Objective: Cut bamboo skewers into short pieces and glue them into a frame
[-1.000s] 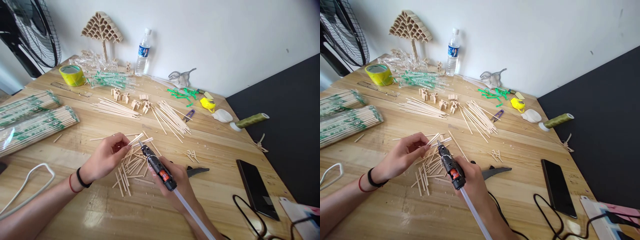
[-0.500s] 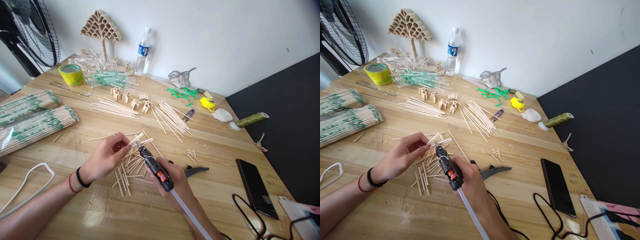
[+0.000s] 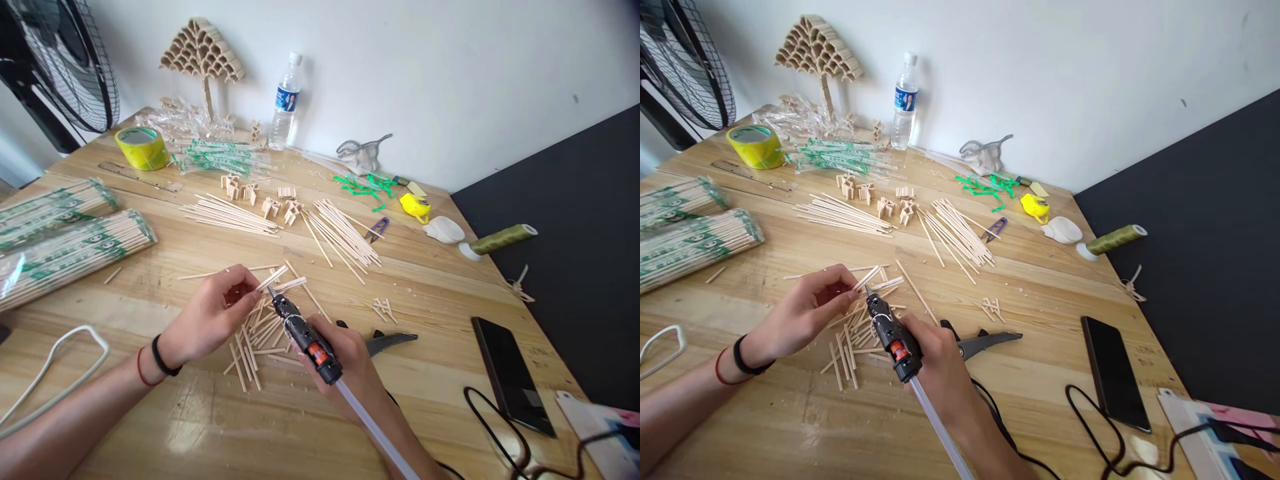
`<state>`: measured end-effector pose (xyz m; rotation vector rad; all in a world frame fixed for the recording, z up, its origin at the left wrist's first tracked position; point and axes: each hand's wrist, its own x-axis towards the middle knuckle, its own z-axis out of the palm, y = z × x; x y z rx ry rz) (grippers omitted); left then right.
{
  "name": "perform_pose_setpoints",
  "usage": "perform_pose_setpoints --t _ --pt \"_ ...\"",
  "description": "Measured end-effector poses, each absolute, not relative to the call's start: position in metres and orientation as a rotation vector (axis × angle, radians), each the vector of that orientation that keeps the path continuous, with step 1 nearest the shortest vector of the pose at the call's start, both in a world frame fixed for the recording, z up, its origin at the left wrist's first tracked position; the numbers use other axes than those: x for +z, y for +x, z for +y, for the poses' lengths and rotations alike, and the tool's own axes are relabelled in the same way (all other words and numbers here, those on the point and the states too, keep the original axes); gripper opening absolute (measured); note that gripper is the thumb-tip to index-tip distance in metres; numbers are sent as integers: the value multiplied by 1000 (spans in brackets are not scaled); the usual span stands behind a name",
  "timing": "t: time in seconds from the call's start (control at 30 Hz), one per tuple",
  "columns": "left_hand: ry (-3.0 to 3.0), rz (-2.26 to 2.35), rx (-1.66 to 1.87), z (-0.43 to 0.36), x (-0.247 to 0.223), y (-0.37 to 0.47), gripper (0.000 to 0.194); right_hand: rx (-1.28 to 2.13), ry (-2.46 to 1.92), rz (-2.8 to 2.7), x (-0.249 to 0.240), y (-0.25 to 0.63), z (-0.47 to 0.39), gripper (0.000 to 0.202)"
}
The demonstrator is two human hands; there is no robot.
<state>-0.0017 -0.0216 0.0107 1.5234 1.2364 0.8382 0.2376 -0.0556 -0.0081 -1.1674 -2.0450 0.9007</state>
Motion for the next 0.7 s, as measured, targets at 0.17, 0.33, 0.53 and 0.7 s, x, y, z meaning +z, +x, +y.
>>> perform_pose_setpoints --t 0.17,0.33,0.53,0.7 --pt "1538 1242 840 -22 10 -2 22 936 -1166 -2038 -7 238 -56 18" --pt "1549 1240 837 -21 9 -2 21 917 -1173 -2029 -10 239 -57 21" --pt "1560 1247 838 -21 10 -2 21 906 -1177 -2037 -11 239 -57 27" --pt "1560 1245 835 -22 10 -2 21 879 -1165 -2042 -10 238 -56 26"
